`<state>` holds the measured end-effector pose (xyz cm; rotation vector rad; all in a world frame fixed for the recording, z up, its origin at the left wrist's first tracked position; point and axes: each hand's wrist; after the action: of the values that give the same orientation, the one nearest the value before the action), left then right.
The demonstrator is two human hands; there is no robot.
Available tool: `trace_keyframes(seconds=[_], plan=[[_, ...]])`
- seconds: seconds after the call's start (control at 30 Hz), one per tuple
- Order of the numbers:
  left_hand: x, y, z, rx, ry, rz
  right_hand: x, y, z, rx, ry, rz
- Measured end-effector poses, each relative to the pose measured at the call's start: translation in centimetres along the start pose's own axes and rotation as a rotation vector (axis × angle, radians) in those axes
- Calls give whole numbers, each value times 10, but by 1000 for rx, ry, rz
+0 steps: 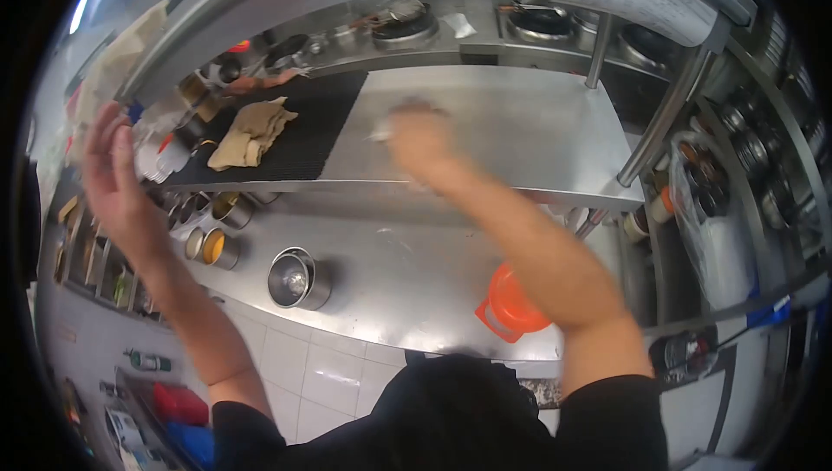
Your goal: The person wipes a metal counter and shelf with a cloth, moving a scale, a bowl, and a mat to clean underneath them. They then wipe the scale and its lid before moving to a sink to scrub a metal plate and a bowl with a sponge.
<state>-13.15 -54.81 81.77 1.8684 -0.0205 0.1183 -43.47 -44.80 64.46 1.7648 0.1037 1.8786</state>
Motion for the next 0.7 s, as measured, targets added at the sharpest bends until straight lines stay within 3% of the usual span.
trace_keyframes(seconds=[0.03,0.07,0.1,0.13,0.17,0.2,0.23,0.33,0.37,0.4,0.43,0.47,0.5,0.53,0.57,0.63,0.7], plan=[[10,18,19,-42,40,14,-10,-20,-49,-26,-106,-90],[20,36,38,-85,82,20,40,-41,-62,-262,-123,64],[27,52,58,-65,98,35,45,-62,-117,-204,-448,128],[35,69,79,-50,122,48,77,-64,-136,-418,-522,408],[46,93,109,-87,185,59,74,-80,-192,-456,-660,389],[52,119,143,-129,242,81,85,-81,-195,-649,-762,369],[49,139,165,-175,293,107,96,-78,-186,-849,-628,261],[16,179,178,-205,153,334,75,-30,-150,-996,-678,192],[3,183,176,-205,126,414,34,-16,-173,-819,-735,150],[-11,186,170,-209,101,491,3,6,-144,-674,-977,51],[-23,187,163,-216,76,570,-43,31,-150,-524,-880,-147],[-34,185,157,-234,59,571,-45,61,-105,-391,-689,-29],[-45,179,152,-250,40,582,-60,87,-75,-236,-588,-72],[-53,174,149,-265,21,597,-51,101,-25,-254,-385,-80],[-53,174,158,-448,79,585,-24,114,18,-310,-226,110],[-56,165,143,-297,44,528,-55,123,19,-219,-271,-223],[-58,160,139,-214,37,491,-51,113,-13,-114,-284,-278]])
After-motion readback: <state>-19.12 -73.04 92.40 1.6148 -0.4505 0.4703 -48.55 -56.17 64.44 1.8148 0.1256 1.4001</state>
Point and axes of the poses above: each hand's wrist, its own y-axis towards the middle knuckle, its own x-axis out of the back of the hand, z = x × y
